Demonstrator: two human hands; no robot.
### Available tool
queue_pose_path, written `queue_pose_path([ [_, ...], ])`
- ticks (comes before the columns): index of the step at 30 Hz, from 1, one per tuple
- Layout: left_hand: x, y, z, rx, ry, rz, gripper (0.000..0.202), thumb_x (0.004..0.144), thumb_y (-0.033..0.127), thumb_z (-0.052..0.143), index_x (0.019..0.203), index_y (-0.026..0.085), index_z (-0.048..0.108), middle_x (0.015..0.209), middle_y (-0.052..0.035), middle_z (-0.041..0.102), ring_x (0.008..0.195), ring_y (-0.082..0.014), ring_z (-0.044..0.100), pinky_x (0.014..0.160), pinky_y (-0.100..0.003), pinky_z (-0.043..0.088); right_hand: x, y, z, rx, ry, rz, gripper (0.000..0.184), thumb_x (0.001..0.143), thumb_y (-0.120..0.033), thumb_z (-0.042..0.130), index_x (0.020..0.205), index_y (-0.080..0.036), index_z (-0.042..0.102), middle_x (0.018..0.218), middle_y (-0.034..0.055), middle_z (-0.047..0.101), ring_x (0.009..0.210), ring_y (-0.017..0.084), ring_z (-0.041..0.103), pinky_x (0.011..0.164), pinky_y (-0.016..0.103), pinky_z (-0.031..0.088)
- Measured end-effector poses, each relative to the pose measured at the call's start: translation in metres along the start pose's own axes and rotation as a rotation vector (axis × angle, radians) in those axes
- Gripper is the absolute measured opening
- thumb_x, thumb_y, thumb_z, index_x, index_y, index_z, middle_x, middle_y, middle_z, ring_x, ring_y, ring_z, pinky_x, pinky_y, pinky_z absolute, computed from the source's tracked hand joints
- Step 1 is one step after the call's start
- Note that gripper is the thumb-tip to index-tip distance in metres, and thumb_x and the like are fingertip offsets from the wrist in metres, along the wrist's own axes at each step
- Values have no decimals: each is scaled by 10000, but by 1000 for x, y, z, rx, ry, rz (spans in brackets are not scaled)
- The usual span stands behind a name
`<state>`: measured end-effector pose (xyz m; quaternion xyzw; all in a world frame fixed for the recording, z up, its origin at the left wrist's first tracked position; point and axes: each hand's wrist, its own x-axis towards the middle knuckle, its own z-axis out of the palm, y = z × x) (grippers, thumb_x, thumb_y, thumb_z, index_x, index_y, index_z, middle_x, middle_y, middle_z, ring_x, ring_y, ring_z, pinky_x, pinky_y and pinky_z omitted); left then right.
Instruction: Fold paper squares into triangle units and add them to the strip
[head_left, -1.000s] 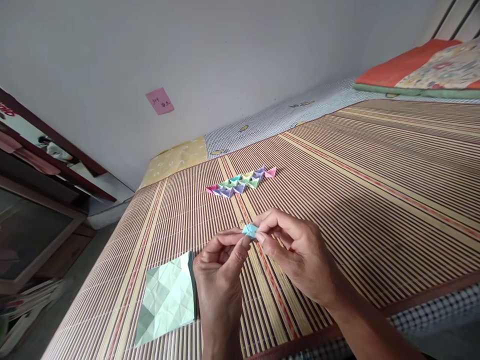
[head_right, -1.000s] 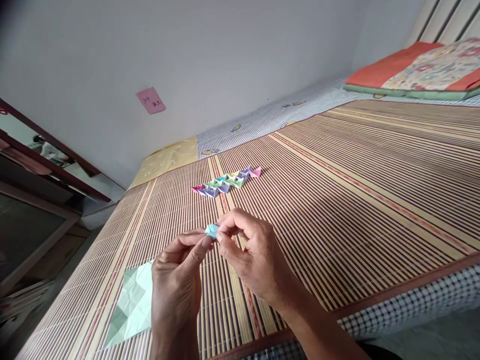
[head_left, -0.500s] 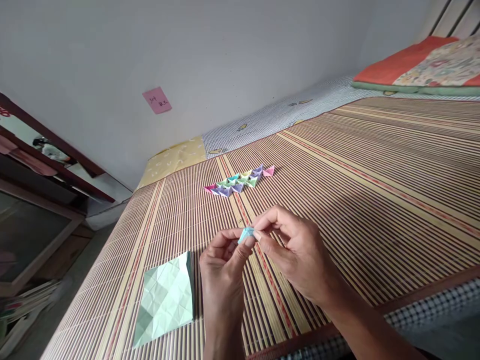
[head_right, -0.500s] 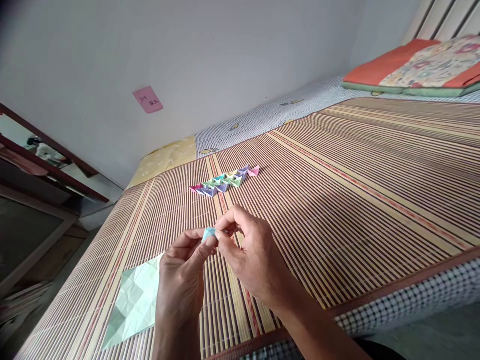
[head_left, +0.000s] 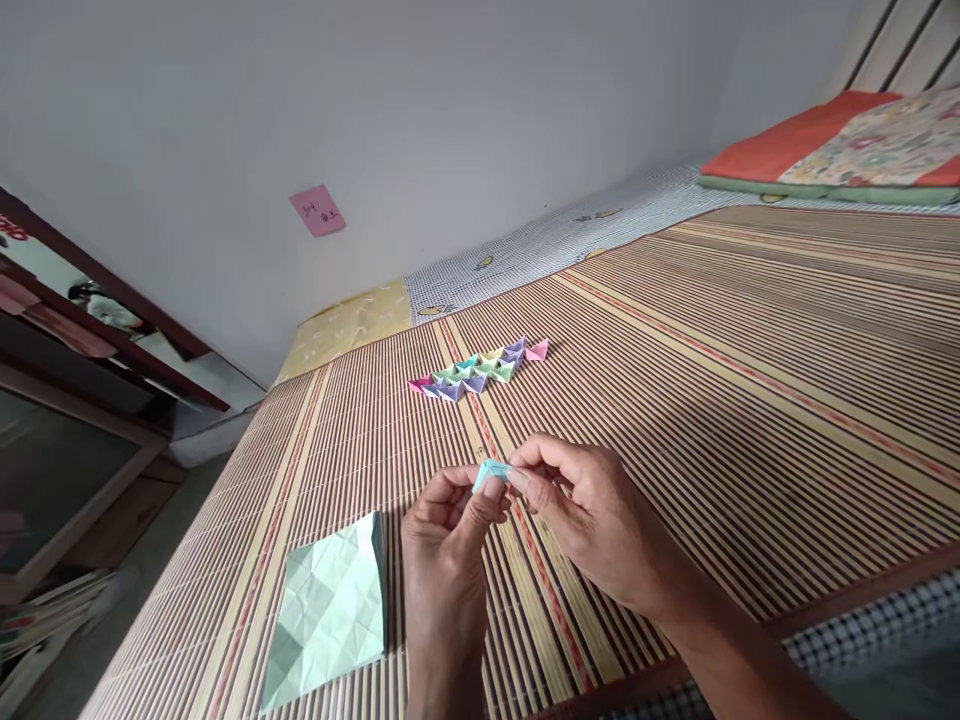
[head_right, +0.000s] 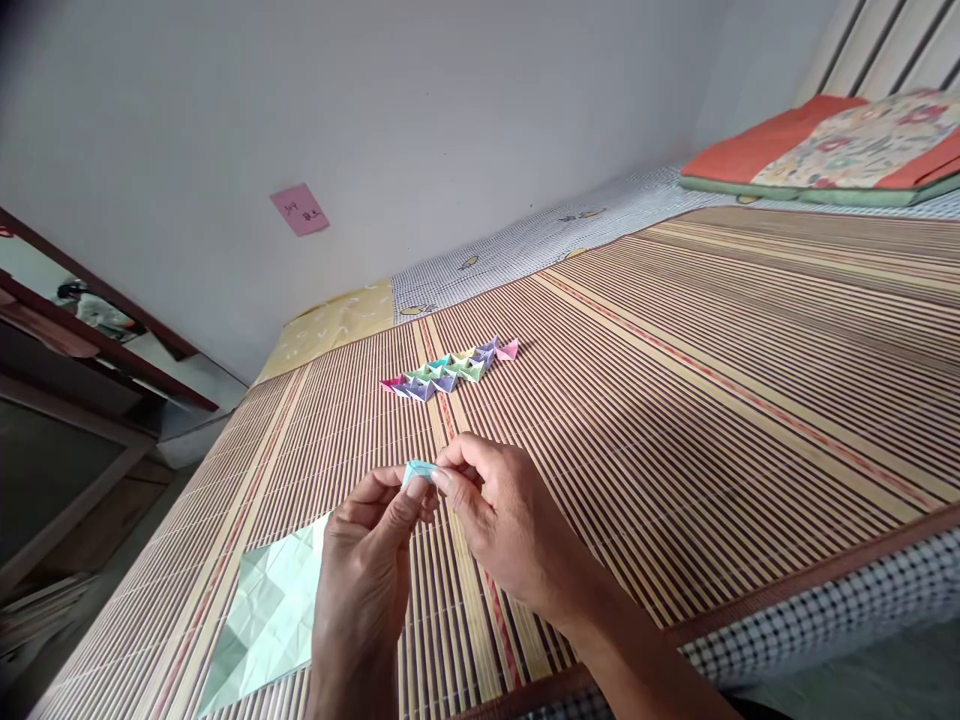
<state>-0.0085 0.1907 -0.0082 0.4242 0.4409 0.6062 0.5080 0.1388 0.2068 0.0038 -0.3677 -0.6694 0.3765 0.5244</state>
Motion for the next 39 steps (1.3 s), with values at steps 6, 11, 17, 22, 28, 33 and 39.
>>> queue_pose_path([
  [6, -1, 1, -3, 105, 38, 60, 176, 807, 321, 845, 757, 178, 756, 699, -1, 675, 676, -111, 605, 671, -205, 516, -2, 3, 0, 28, -103, 76, 233, 1025, -278, 544, 812, -196, 588, 677, -40, 541, 591, 112, 470, 522, 240, 354],
  [11, 0, 1, -6, 110, 37, 76, 219, 814, 341, 834, 726, 173, 723, 643, 13, 630, 622, -99, 563, 619, -193, 488, -1, 6, 5, -28, -106, 31, 285, 1036, -284, 531, 764, -198, 540, 656, -49, 481, 578, 109, 431, 527, 247, 331],
  [17, 1, 2, -10, 72, 60, 84, 258, 840, 354, 813, 722, 172, 674, 609, 28, 590, 595, -86, 530, 610, -182, 461, 6, -1, 17, -42, -42, -58, 321, 1042, -240, 503, 724, -194, 509, 635, -54, 462, 547, 94, 409, 512, 240, 308],
  [22, 0, 11, -15, -19, 37, 90, 221, 877, 355, 778, 783, 168, 709, 694, 6, 631, 662, -100, 563, 666, -198, 490, 11, -7, 27, 60, -69, -61, 292, 1037, -242, 525, 750, -191, 536, 669, -42, 535, 593, 96, 496, 555, 223, 378],
  [28, 3, 14, -25, -8, 48, 160, 220, 894, 345, 761, 772, 170, 709, 637, 18, 603, 604, -85, 537, 602, -179, 464, 14, -9, 40, 54, -94, -27, 284, 1040, -287, 519, 774, -194, 558, 675, -36, 538, 593, 106, 488, 536, 238, 370],
  [33, 1, 16, -29, 79, 86, 205, 199, 895, 367, 755, 836, 178, 735, 642, 14, 612, 597, -91, 553, 587, -178, 474, 19, -17, 42, -37, -94, -51, 296, 1051, -262, 482, 770, -196, 547, 679, -33, 542, 592, 105, 497, 540, 239, 378],
  [39, -2, 25, -35, 77, 122, 264, 145, 918, 339, 725, 880, 201, 745, 751, -14, 683, 653, -115, 586, 634, -201, 512, 29, -30, 40, -68, -225, -78, 291, 1080, -252, 461, 812, -205, 563, 741, -29, 607, 660, 109, 569, 611, 246, 428],
])
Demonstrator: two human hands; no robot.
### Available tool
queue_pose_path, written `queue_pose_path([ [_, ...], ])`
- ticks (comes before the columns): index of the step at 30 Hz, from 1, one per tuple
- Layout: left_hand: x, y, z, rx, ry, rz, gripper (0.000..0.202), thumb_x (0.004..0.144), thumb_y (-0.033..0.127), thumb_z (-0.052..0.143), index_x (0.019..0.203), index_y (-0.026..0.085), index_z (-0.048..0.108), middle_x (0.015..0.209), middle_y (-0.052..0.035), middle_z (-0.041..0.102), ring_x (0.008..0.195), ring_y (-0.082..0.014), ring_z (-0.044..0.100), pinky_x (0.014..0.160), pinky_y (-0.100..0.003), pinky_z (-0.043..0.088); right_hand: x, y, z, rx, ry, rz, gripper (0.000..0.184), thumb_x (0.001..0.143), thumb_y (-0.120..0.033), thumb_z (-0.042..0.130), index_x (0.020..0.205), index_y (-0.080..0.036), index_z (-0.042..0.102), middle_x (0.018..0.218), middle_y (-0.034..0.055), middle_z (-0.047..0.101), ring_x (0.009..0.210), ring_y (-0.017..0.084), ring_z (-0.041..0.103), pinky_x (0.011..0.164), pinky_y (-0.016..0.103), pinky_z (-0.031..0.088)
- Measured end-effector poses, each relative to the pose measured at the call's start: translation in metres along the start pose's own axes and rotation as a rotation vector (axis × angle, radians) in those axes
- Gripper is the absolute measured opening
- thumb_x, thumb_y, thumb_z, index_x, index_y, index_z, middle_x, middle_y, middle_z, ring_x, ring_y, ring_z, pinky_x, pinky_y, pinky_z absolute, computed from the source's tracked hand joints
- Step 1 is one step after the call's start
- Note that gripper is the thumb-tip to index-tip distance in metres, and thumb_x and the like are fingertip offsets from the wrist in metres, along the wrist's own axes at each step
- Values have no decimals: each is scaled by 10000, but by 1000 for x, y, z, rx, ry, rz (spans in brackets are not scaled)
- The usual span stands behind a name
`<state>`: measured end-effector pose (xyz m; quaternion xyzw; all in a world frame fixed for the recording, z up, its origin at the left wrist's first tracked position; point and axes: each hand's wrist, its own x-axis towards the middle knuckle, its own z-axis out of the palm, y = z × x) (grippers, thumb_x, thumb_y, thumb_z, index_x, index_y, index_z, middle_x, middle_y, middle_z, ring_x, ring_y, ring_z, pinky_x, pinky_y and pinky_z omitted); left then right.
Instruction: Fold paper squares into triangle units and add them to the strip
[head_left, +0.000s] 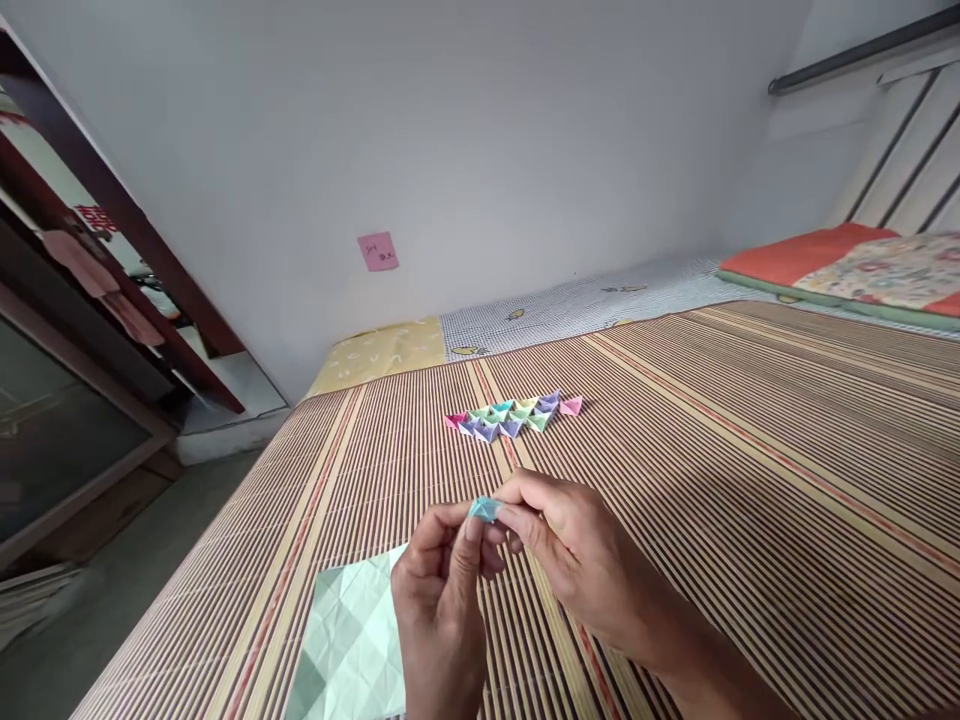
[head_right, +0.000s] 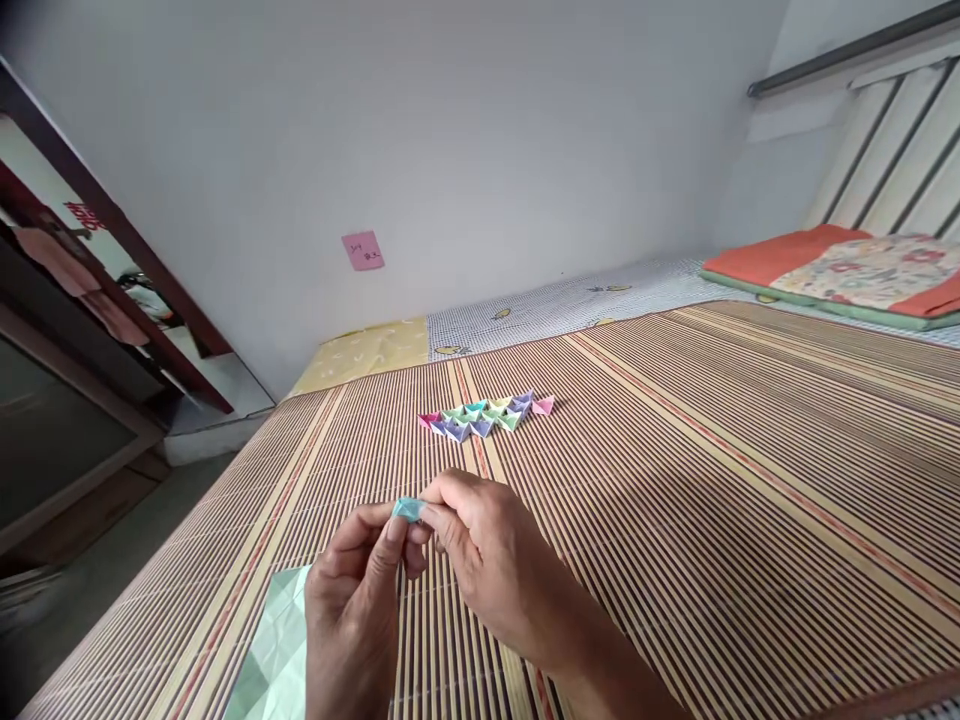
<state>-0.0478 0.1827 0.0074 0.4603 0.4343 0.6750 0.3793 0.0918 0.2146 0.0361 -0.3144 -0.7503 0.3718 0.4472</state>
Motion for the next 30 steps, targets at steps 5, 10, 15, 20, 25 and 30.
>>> queue_pose_path([
  [5, 1, -2, 0, 32, 19, -21, 182, 909, 353, 734, 830, 189, 732, 717, -14, 660, 655, -122, 582, 642, -209, 514, -2, 13, 7, 48, 27, -10, 273, 1082, -231, 446, 854, -209, 594, 760, -21, 612, 692, 116, 598, 634, 243, 466],
  [10, 5, -8, 2, -38, 12, -137, 238, 904, 413, 734, 897, 175, 748, 765, -29, 666, 713, -130, 594, 709, -227, 526, -6, 37, 13, 4, 138, -67, 252, 1067, -217, 444, 892, -198, 624, 797, 11, 627, 708, 140, 619, 635, 272, 480],
  [15, 7, -12, -1, -85, 71, -240, 294, 927, 454, 698, 986, 173, 762, 910, -60, 694, 804, -158, 627, 755, -263, 544, -3, 48, 8, -152, 157, -143, 225, 1039, -138, 456, 982, -199, 665, 842, 36, 655, 749, 165, 638, 650, 298, 493],
  [20, 6, -9, 3, -93, 35, -281, 251, 893, 422, 753, 934, 174, 753, 871, -24, 666, 778, -125, 615, 796, -239, 519, -4, 48, 2, -272, 127, -218, 270, 1015, -77, 434, 987, -200, 673, 838, 50, 640, 744, 182, 623, 627, 306, 498],
  [25, 6, -7, 8, -142, 22, -332, 254, 862, 408, 789, 911, 162, 750, 837, -17, 653, 737, -112, 606, 765, -226, 522, -8, 45, -1, -284, 129, -238, 273, 1015, -64, 426, 988, -182, 670, 819, 50, 631, 728, 183, 615, 616, 309, 500],
  [30, 7, -11, 7, -164, 24, -335, 211, 882, 363, 775, 932, 161, 739, 893, -15, 653, 715, -91, 602, 743, -210, 528, -7, 40, -6, -283, 145, -179, 189, 1009, -103, 512, 1058, -199, 667, 973, 63, 659, 867, 201, 645, 734, 340, 536],
])
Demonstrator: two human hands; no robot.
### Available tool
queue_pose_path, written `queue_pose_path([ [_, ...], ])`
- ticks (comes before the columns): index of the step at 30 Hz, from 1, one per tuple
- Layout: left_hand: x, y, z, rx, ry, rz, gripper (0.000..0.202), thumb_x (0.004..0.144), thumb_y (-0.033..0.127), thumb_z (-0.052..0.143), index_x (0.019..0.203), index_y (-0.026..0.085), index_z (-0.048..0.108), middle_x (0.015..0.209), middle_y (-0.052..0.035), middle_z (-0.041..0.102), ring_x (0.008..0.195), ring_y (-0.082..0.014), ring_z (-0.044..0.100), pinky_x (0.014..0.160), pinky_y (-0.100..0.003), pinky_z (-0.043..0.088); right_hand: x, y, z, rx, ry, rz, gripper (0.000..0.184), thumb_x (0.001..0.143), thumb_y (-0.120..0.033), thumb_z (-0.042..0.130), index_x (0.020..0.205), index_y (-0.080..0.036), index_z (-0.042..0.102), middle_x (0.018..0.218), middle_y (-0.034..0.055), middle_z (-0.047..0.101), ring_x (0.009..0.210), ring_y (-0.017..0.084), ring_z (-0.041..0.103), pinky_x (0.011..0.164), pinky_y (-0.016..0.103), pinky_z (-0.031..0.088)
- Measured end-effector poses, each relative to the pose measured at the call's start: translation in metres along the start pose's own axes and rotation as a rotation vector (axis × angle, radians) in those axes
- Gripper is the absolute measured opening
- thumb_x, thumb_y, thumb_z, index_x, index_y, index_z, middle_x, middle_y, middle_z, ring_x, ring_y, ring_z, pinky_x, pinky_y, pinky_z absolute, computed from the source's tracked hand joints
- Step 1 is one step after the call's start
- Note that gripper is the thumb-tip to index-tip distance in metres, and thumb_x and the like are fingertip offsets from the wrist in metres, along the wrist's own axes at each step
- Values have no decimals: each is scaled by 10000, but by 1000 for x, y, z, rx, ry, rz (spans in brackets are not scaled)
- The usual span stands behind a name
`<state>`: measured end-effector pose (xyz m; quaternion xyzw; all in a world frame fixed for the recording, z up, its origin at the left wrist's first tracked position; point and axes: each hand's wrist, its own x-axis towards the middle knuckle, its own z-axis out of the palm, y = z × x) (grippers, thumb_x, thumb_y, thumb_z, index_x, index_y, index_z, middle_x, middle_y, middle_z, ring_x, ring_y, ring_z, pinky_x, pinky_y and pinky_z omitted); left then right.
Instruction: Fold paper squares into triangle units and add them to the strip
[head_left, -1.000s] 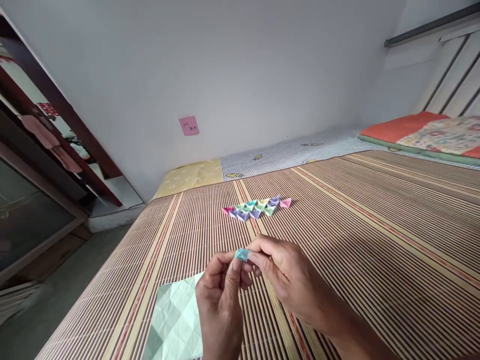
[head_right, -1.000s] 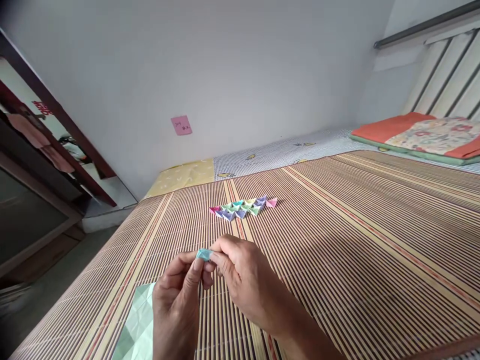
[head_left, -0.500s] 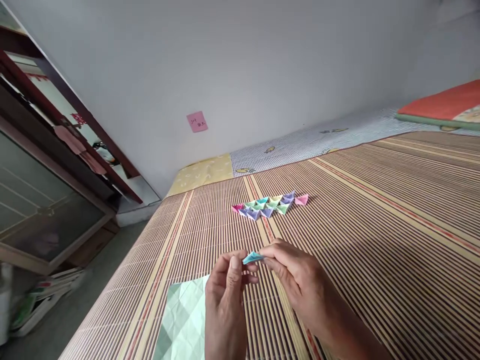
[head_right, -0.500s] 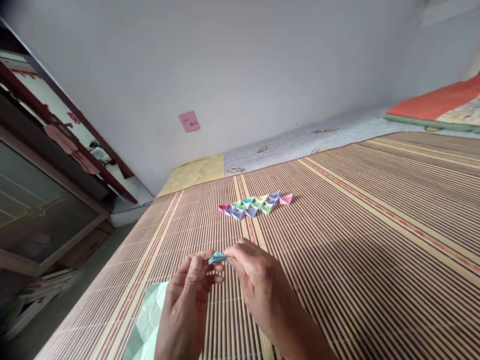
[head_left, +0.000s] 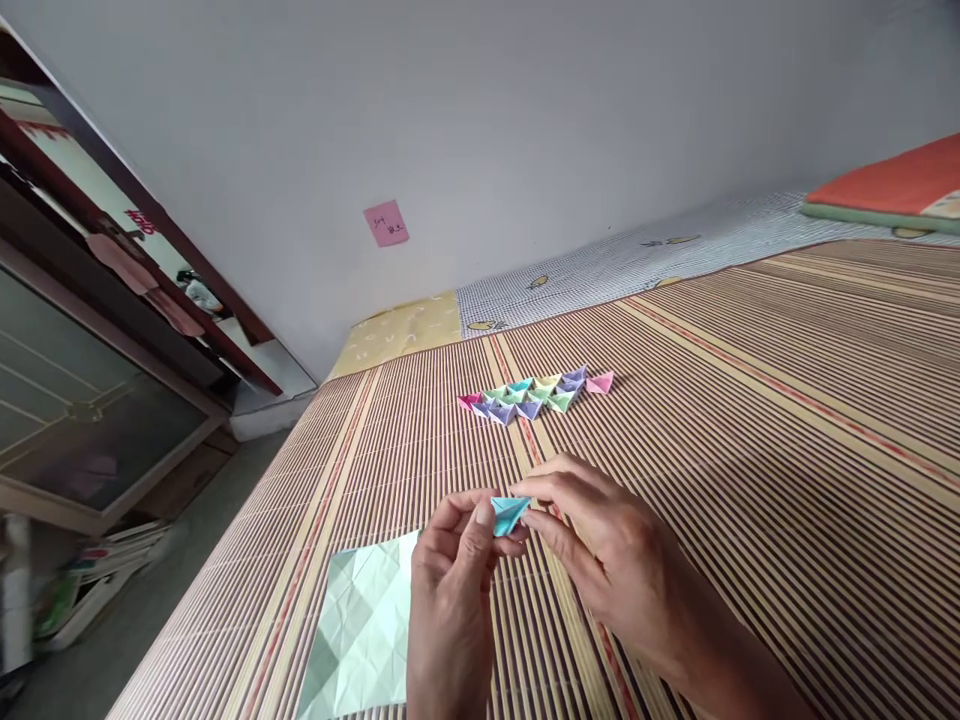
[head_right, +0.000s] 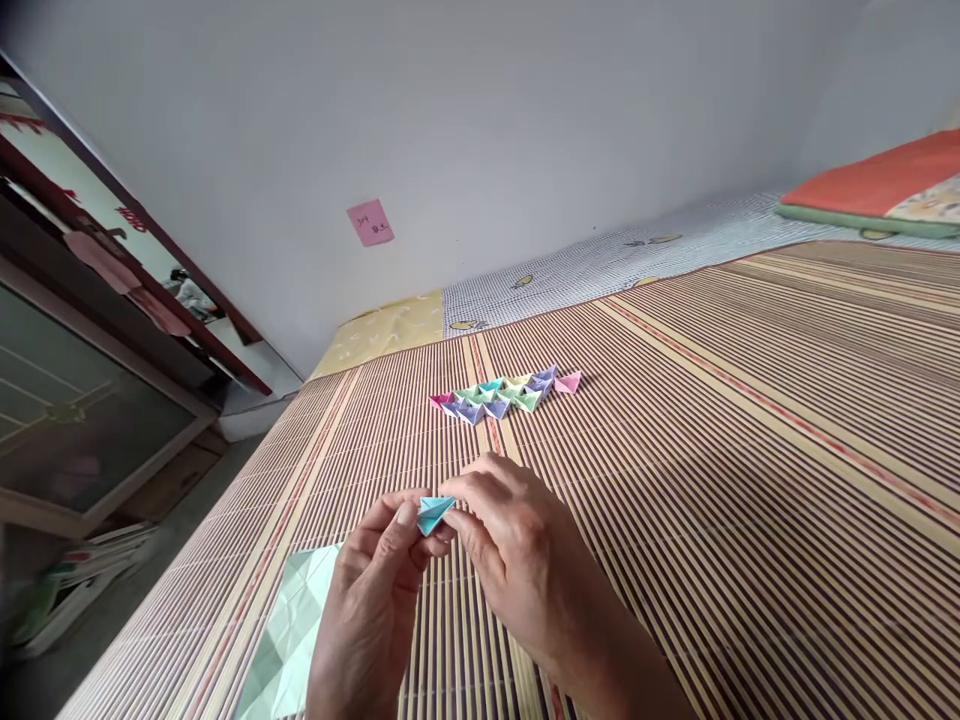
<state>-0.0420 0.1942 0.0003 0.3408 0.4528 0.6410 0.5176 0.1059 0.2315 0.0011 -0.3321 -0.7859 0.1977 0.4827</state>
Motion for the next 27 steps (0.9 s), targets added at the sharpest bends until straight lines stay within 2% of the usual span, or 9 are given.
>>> queue_pose_path([
  [3, 2, -3, -1, 5, 19, 12, 235, 834, 342, 825, 932, 149, 734, 917, -26, 672, 733, -95, 616, 730, -201, 529, 1, -3, -2, -14, 38, -19, 194, 997, -103, 542, 1083, -221, 672, 1049, 66, 645, 957, 212, 638, 812, 365, 533],
  [6, 2, -4, 0, -7, 5, -11, 267, 808, 338, 851, 943, 147, 723, 864, -26, 693, 732, -105, 630, 730, -209, 537, 0, -5, -1, -22, 52, -23, 163, 983, -108, 562, 1005, -213, 686, 1045, 69, 630, 944, 212, 627, 809, 370, 527],
  [11, -1, -3, 4, -17, 47, -25, 329, 735, 330, 908, 935, 152, 718, 833, -21, 712, 711, -104, 639, 699, -204, 538, -2, -6, 1, -24, 88, -20, 154, 967, -110, 572, 919, -202, 686, 1027, 69, 632, 931, 215, 613, 802, 375, 512],
  [16, 0, -4, 5, -37, 65, -25, 301, 762, 332, 887, 942, 166, 713, 789, -3, 695, 668, -97, 624, 687, -216, 548, 0, -9, 1, -75, 90, -43, 162, 932, -95, 585, 857, -198, 685, 973, 62, 638, 876, 205, 591, 763, 356, 490],
  [19, 0, -5, 5, -52, 98, -29, 308, 767, 330, 885, 963, 172, 708, 843, -2, 705, 654, -87, 630, 667, -207, 558, 0, -10, 1, -95, 124, -68, 173, 945, -99, 562, 862, -196, 677, 962, 67, 646, 860, 206, 588, 755, 361, 484],
  [24, 0, -7, 4, -64, 175, 13, 344, 756, 358, 893, 983, 166, 718, 883, -8, 708, 723, -92, 663, 638, -160, 546, 0, -11, -1, -71, 144, -76, 144, 967, -109, 555, 905, -202, 645, 979, 61, 652, 894, 202, 614, 792, 360, 504],
  [27, -1, -8, 4, -34, 171, 38, 345, 794, 375, 862, 1025, 168, 711, 903, -39, 736, 784, -124, 694, 671, -181, 560, -1, -10, -5, -39, 151, -75, 140, 957, -105, 534, 915, -216, 609, 979, 59, 661, 914, 207, 638, 789, 355, 527],
])
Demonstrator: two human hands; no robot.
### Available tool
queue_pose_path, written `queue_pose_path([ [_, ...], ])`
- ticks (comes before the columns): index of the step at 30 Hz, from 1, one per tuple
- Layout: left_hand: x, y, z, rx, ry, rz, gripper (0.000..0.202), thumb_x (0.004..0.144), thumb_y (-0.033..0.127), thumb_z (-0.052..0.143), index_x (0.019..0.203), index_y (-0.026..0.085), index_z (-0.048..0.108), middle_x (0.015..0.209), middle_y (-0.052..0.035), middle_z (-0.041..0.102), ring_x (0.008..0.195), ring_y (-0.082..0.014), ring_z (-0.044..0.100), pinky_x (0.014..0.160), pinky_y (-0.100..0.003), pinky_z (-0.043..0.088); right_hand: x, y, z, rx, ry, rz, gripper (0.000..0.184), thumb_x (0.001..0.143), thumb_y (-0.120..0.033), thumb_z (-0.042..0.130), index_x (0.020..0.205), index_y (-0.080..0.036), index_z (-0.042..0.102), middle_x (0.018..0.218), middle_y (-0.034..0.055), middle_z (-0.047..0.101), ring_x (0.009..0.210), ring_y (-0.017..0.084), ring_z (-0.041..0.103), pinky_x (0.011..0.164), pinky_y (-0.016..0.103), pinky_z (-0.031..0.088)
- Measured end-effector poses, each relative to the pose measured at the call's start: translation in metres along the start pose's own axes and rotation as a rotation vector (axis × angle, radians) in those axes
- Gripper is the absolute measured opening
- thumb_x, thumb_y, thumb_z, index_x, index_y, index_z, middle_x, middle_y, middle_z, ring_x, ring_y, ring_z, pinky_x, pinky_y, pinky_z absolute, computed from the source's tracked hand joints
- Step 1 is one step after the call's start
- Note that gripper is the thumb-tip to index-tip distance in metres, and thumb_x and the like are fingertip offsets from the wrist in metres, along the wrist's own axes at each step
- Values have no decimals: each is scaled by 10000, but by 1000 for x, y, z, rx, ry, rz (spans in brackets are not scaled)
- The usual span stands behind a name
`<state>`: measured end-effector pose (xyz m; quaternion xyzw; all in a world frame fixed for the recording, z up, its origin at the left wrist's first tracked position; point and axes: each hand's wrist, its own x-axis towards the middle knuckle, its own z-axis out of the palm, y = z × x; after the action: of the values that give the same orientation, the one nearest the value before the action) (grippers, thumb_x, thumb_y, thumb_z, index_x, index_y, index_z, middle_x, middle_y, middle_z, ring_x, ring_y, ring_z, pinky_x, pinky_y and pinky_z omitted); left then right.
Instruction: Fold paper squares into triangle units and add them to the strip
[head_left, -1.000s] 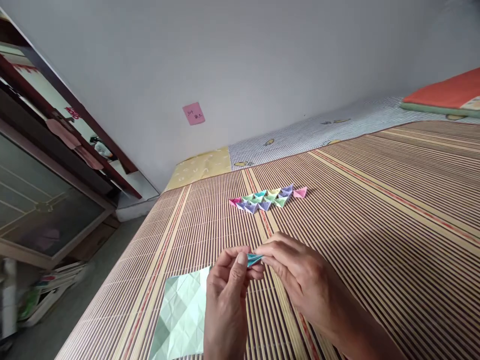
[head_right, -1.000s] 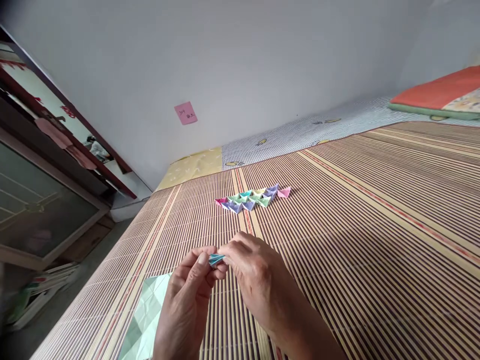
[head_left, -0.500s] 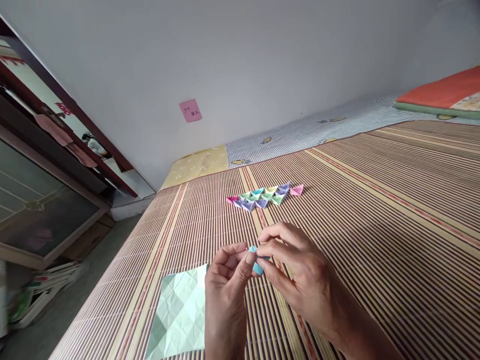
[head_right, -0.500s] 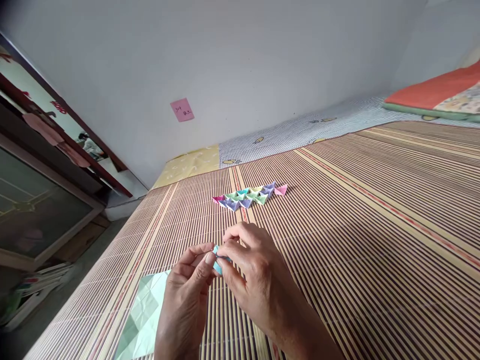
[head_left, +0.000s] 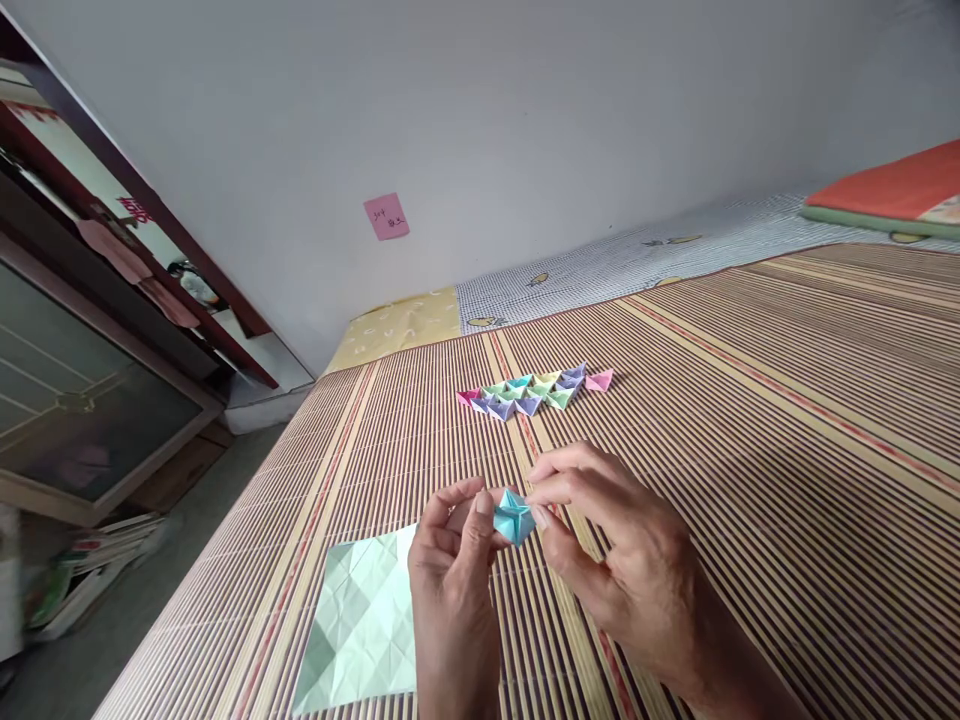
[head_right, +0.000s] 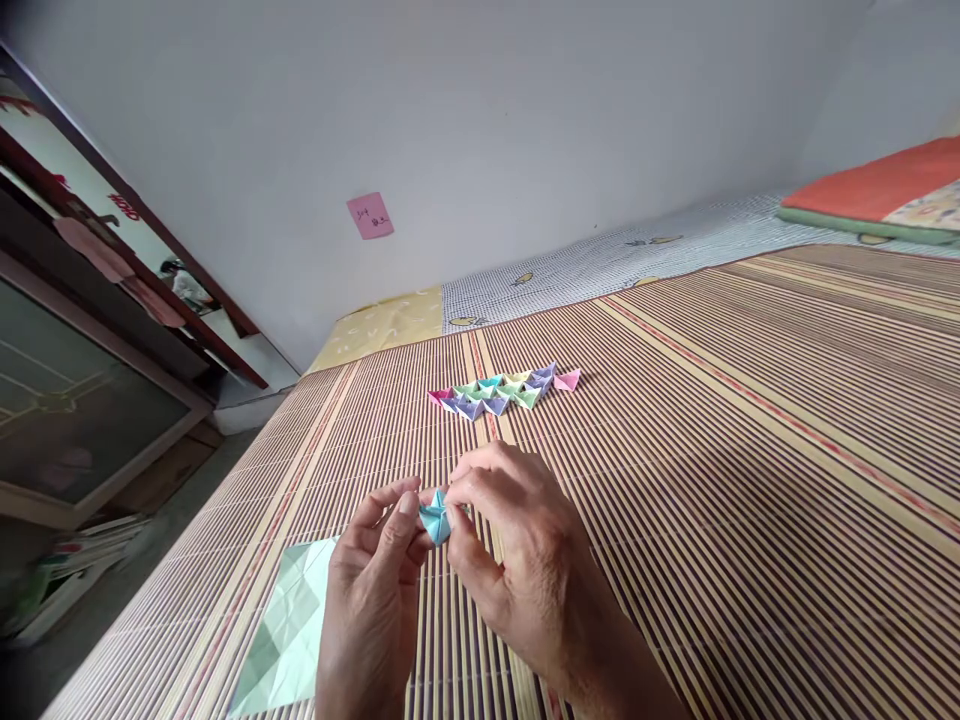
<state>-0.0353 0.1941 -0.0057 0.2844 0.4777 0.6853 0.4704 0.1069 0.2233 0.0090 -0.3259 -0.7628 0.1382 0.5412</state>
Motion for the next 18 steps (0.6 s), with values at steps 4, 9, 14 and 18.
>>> queue_pose_path([
  [4, -2, 1, 1, 73, 19, 64, 356, 794, 383, 856, 1040, 168, 714, 991, -82, 763, 880, -176, 723, 725, -235, 585, 0, 3, -4, 19, 15, 25, 146, 943, -106, 504, 917, -230, 575, 983, 58, 668, 933, 216, 652, 794, 361, 545],
  [9, -2, 2, 3, 162, 38, 137, 378, 768, 403, 868, 1025, 167, 722, 960, -80, 768, 880, -199, 734, 752, -272, 597, -1, 10, -3, 8, 7, 70, 141, 943, -107, 506, 903, -227, 567, 958, 50, 658, 941, 215, 651, 818, 363, 532],
  [14, -1, 0, 2, 186, 33, 136, 367, 788, 420, 848, 1018, 163, 720, 971, -84, 764, 891, -203, 734, 766, -277, 595, -1, 11, -4, 8, 1, 75, 136, 947, -99, 518, 909, -219, 570, 963, 45, 653, 945, 204, 646, 823, 350, 527],
  [18, -1, -2, 1, 214, 9, 131, 349, 801, 422, 837, 1007, 169, 713, 960, -74, 758, 886, -187, 729, 776, -259, 590, -1, 5, -1, 8, -23, 34, 178, 937, -81, 517, 1017, -211, 610, 1077, 65, 648, 1038, 216, 629, 887, 369, 526],
])
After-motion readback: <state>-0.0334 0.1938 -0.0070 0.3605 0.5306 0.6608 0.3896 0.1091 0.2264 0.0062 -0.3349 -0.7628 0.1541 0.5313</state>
